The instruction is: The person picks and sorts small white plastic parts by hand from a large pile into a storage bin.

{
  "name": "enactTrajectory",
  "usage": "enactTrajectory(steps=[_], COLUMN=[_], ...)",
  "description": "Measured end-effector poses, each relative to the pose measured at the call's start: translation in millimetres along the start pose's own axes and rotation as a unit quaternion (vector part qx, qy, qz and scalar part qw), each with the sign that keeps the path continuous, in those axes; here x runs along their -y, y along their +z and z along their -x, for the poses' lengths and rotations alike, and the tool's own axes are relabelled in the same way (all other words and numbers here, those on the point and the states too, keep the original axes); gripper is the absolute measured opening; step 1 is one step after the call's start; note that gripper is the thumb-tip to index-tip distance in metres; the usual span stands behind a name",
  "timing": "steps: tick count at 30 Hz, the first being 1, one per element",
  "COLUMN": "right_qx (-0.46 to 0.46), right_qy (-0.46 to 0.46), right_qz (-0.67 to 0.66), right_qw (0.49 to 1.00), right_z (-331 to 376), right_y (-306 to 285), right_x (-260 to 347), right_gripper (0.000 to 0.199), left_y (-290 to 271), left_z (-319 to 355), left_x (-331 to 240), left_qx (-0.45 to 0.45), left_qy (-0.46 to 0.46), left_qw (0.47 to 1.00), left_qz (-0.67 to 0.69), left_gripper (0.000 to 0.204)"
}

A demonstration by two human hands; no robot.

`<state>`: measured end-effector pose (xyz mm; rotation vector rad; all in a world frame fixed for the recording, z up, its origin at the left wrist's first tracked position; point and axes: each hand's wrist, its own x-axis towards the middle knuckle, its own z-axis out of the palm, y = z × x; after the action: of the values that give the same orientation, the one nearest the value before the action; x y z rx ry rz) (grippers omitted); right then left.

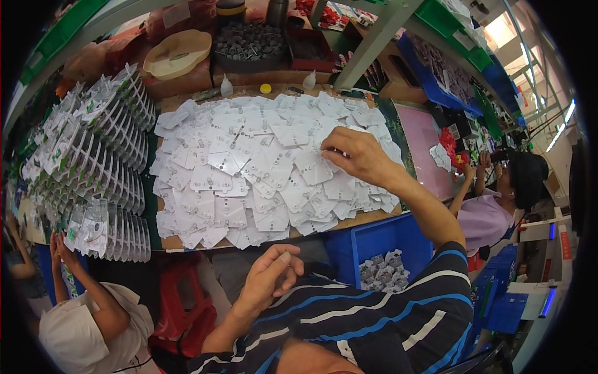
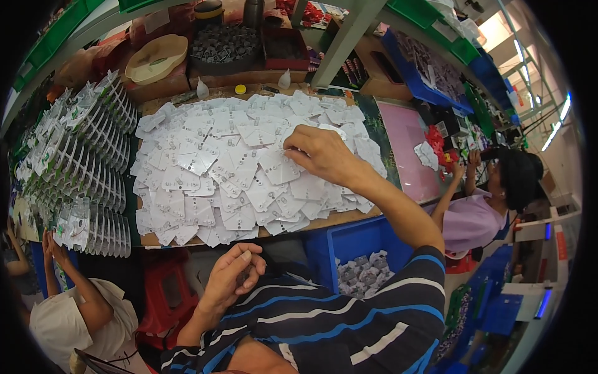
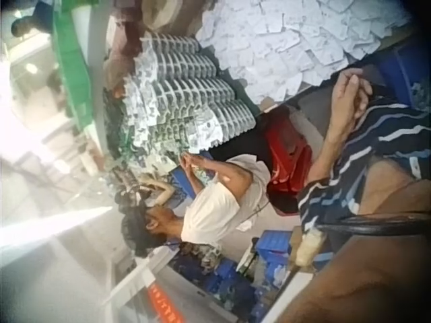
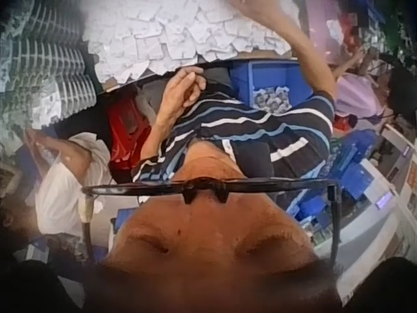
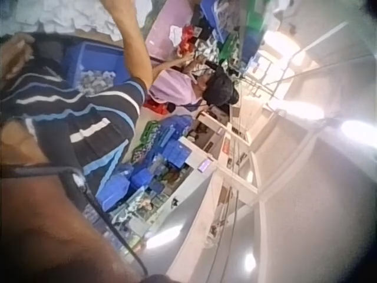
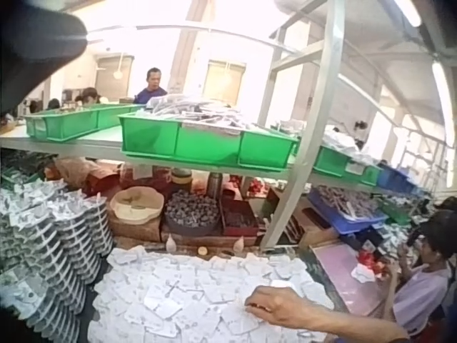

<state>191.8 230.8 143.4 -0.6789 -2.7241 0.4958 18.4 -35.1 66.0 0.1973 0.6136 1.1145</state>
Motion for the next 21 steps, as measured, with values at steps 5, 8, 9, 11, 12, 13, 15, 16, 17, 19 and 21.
enactTrajectory(steps=[5,8,9,11,12,13,15,16,17,19,21], right_qx=[0.009,0.017,0.017,0.021,0.021,0.021,0.021,0.025,0.031,0.024,0.022], right_qy=[0.009,0.010,0.009,0.000,0.000,-0.004,-0.010,-0.003,0.002,0.007,0.012], right_qz=[0.032,0.032,0.032,0.036,0.037,0.035,0.034,0.032,0.030,0.030,0.027], right_qw=[0.999,0.999,0.999,0.999,0.999,0.999,0.999,0.999,0.999,0.999,0.999], right_z=[10.9,11.7,11.1,10.0,9.6,9.4,8.8,9.2,9.4,9.7,8.9], right_y=[7.0,9.6,9.6,9.1,9.8,11.3,10.9,8.7,6.7,1.1,-0.6], right_x=[-2.6,-4.8,-4.6,-3.6,-3.8,-4.7,-3.5,-1.5,0.9,6.4,10.0], right_gripper=[0.012,0.012,0.012,0.012,0.012,0.012,0.013,0.013,0.012,0.012,0.012], left_y=[1.9,1.8,2.0,2.5,2.9,3.5,4.0,4.0,4.2,9.8,10.3], left_z=[1.1,0.1,0.1,-0.2,-0.6,-1.3,-2.1,-2.9,-3.5,-4.3,-8.5], left_x=[1.2,1.7,1.8,1.8,1.6,1.1,-0.3,-1.5,-2.7,-9.0,-13.9], left_qx=[0.014,0.013,0.012,0.012,0.013,0.014,0.016,0.019,0.022,0.019,0.011], left_qy=[0.001,0.011,0.012,0.011,0.012,0.012,0.014,0.015,0.018,0.036,0.055], left_qw=[1.000,1.000,1.000,1.000,0.999,0.999,0.999,0.998,0.997,0.995,0.990], left_qz=[-0.007,-0.019,-0.019,-0.027,-0.027,-0.033,-0.038,-0.056,-0.073,-0.094,-0.129], left_gripper=[0.026,0.027,0.027,0.028,0.028,0.028,0.028,0.030,0.032,0.035,0.043])
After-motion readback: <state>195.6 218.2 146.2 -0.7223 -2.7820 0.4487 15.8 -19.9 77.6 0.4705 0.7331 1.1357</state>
